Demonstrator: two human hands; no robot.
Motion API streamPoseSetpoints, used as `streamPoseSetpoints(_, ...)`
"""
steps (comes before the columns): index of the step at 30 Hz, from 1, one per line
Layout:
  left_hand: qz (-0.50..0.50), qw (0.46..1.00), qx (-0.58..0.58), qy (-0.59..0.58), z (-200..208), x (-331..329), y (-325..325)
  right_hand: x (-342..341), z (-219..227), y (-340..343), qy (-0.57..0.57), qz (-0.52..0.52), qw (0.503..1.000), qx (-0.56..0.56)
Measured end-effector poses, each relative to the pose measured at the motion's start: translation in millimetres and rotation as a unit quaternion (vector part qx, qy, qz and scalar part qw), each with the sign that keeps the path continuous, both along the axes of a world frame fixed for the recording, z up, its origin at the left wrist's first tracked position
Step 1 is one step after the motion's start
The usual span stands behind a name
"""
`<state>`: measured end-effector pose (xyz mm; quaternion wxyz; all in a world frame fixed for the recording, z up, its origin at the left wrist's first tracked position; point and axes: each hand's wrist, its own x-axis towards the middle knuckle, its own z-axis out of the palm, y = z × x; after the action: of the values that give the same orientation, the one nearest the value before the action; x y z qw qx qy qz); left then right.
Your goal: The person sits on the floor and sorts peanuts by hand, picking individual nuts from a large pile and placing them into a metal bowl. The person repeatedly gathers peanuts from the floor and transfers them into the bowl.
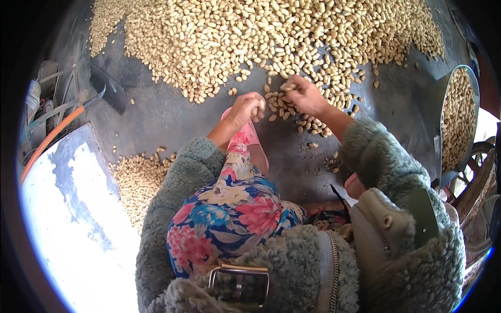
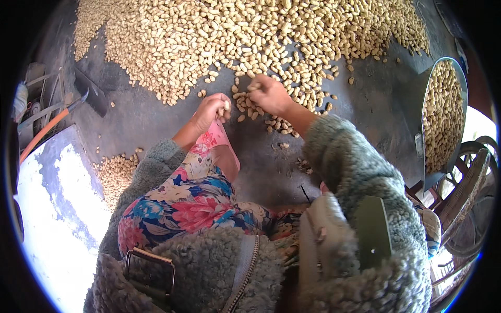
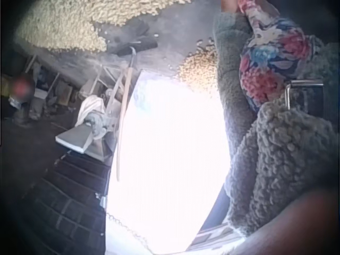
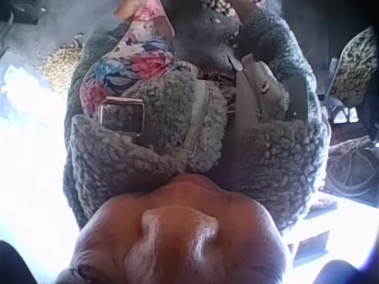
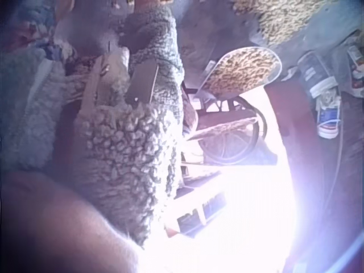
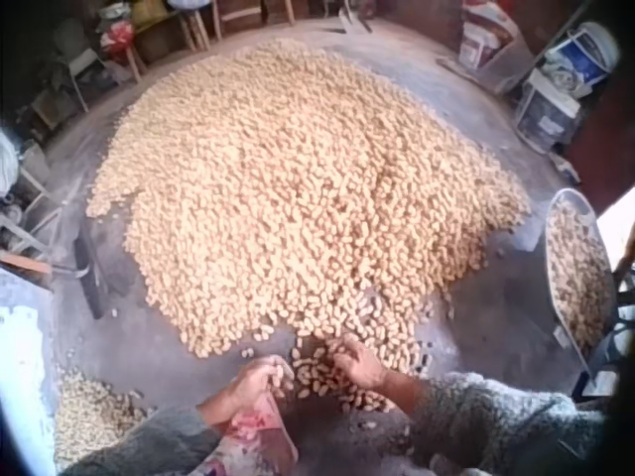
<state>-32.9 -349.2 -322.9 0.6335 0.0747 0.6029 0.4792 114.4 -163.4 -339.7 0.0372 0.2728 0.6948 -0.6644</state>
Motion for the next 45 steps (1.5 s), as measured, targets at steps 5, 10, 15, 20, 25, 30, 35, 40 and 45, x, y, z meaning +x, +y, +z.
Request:
streamPoseSetpoints(5, -0.003, 0.958, -0.020, 0.285, -7, 8, 13, -1, 15, 7, -0.081, 0.042, 0.987, 0.135)
streamPoseSetpoints(10, -0.258, 0.752, 0.033, 0.606, -17, 19, 21, -28, 7, 8, -0.018, 0.241, 0.855, 0.459)
streamPoseSetpoints(15, -0.314, 0.745, -0.032, 0.587, -22, 16, 14, -24, 25, 27, -0.131, -0.010, 0.986, -0.104)
streamPoseSetpoints(20, -0.064, 0.939, 0.023, 0.337, -22, 10, 15, -44, 18, 20, -0.083, 0.050, 0.963, 0.253)
streamPoseSetpoints(25, 0.148, 0.954, 0.041, -0.257, 15, -10, 5, -72, 15, 20, -0.157, 0.264, 0.813, 0.495)
streamPoseSetpoints(30, 0.110, 0.984, -0.138, 0.034, 8, -21, -6, -81, 25, 37, -0.153, 0.261, 0.842, 0.447)
streamPoseSetpoints(35, -0.081, 0.792, -0.114, 0.595, -18, -31, 6, -33, 12, 64, -0.157, 0.039, 0.974, 0.162)
streamPoseSetpoints(40, -0.235, 0.760, -0.124, 0.593, -13, -49, 22, -18, 15, 62, -0.167, 0.096, 0.950, 0.246)
streamPoseSetpoints(45, -0.150, 0.845, -0.088, 0.505, -20, -49, 21, -40, 29, 58, -0.095, -0.103, 0.934, -0.329)
